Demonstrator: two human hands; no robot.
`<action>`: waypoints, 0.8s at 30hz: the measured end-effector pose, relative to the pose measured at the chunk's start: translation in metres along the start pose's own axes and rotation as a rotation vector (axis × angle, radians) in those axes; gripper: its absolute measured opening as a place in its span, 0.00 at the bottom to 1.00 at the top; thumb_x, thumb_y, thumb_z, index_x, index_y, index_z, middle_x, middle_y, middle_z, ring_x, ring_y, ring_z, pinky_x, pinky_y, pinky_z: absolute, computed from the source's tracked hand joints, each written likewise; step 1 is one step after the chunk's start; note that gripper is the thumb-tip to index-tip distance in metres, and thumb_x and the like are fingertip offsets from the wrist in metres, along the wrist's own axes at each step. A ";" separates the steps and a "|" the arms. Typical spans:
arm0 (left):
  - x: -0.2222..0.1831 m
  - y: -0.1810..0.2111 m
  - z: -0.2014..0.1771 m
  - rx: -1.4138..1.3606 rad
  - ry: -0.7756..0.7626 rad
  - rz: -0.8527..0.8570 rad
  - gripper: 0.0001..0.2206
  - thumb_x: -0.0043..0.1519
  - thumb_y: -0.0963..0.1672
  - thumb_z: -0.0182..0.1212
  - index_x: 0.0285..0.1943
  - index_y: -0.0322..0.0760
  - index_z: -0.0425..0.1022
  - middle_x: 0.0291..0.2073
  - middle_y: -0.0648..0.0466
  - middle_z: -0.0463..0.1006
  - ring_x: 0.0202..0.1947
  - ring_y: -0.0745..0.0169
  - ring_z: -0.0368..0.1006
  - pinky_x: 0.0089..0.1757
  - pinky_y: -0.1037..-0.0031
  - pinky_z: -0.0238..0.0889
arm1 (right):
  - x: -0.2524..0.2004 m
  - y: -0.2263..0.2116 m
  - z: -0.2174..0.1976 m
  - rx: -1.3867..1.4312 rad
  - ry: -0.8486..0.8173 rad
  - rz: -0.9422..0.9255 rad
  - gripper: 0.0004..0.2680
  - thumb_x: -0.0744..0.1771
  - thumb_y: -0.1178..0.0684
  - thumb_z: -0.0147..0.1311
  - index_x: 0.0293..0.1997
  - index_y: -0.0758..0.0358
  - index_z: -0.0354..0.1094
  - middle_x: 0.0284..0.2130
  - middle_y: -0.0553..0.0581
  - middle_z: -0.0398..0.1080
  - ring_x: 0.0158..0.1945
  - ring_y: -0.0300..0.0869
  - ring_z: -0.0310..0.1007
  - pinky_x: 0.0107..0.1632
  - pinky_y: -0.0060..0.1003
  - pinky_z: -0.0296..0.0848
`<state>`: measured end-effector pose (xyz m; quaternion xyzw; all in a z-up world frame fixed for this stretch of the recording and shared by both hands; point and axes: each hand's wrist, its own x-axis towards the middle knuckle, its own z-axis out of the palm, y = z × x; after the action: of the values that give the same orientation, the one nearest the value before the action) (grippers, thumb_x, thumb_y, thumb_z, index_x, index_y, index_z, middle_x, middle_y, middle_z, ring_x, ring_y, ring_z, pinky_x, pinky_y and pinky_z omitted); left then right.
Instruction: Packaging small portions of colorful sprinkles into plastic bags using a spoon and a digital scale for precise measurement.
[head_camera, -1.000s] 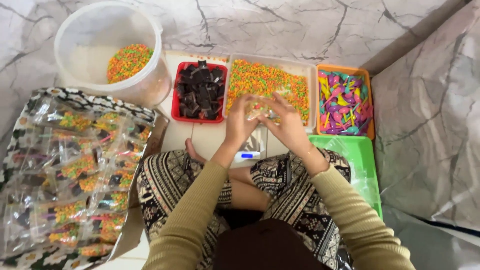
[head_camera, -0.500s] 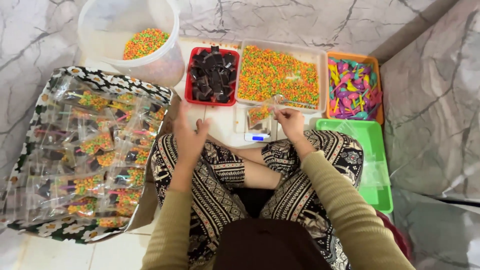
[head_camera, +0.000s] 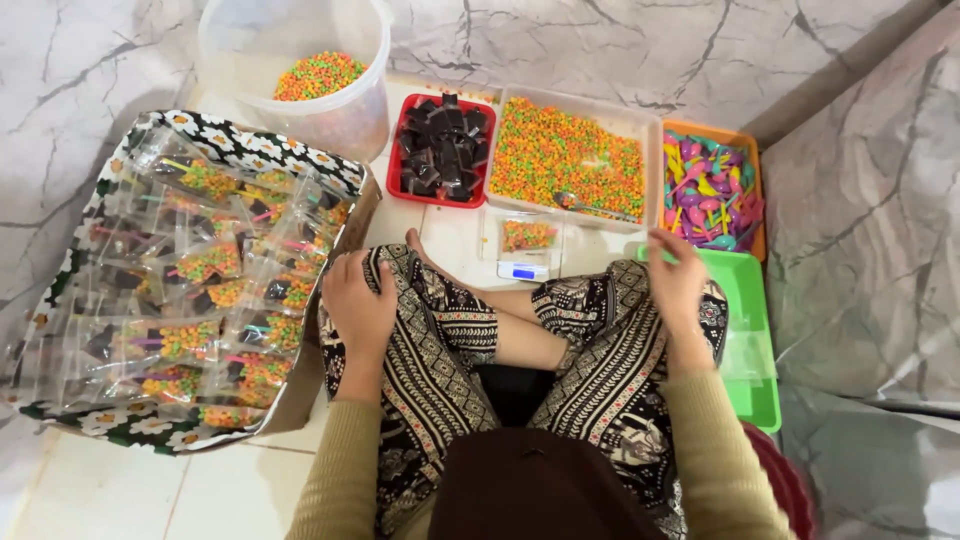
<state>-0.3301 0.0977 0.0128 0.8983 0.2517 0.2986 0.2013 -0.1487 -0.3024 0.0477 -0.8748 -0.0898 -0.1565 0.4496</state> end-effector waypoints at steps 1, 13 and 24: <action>0.002 0.003 -0.001 -0.001 0.001 -0.003 0.13 0.68 0.48 0.61 0.55 0.37 0.76 0.45 0.50 0.75 0.53 0.48 0.75 0.57 0.54 0.62 | -0.014 0.005 -0.012 -0.001 -0.002 -0.003 0.09 0.68 0.62 0.57 0.54 0.64 0.77 0.46 0.70 0.76 0.52 0.61 0.76 0.49 0.48 0.77; 0.009 0.009 0.018 0.144 0.193 0.092 0.06 0.65 0.43 0.59 0.36 0.39 0.80 0.32 0.54 0.79 0.46 0.54 0.78 0.52 0.63 0.67 | -0.037 0.070 -0.022 -0.472 0.331 -0.028 0.03 0.66 0.53 0.64 0.40 0.46 0.80 0.34 0.51 0.77 0.43 0.54 0.75 0.51 0.48 0.74; 0.013 0.012 0.020 0.181 0.245 0.138 0.06 0.62 0.42 0.60 0.33 0.40 0.79 0.28 0.55 0.78 0.41 0.55 0.79 0.48 0.65 0.70 | -0.036 0.090 -0.020 -0.564 0.328 -0.036 0.03 0.65 0.51 0.64 0.38 0.43 0.79 0.35 0.48 0.75 0.45 0.51 0.74 0.49 0.48 0.74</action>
<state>-0.3043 0.0913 0.0095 0.8849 0.2378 0.3950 0.0662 -0.1595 -0.3716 -0.0218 -0.9263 0.0152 -0.3219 0.1952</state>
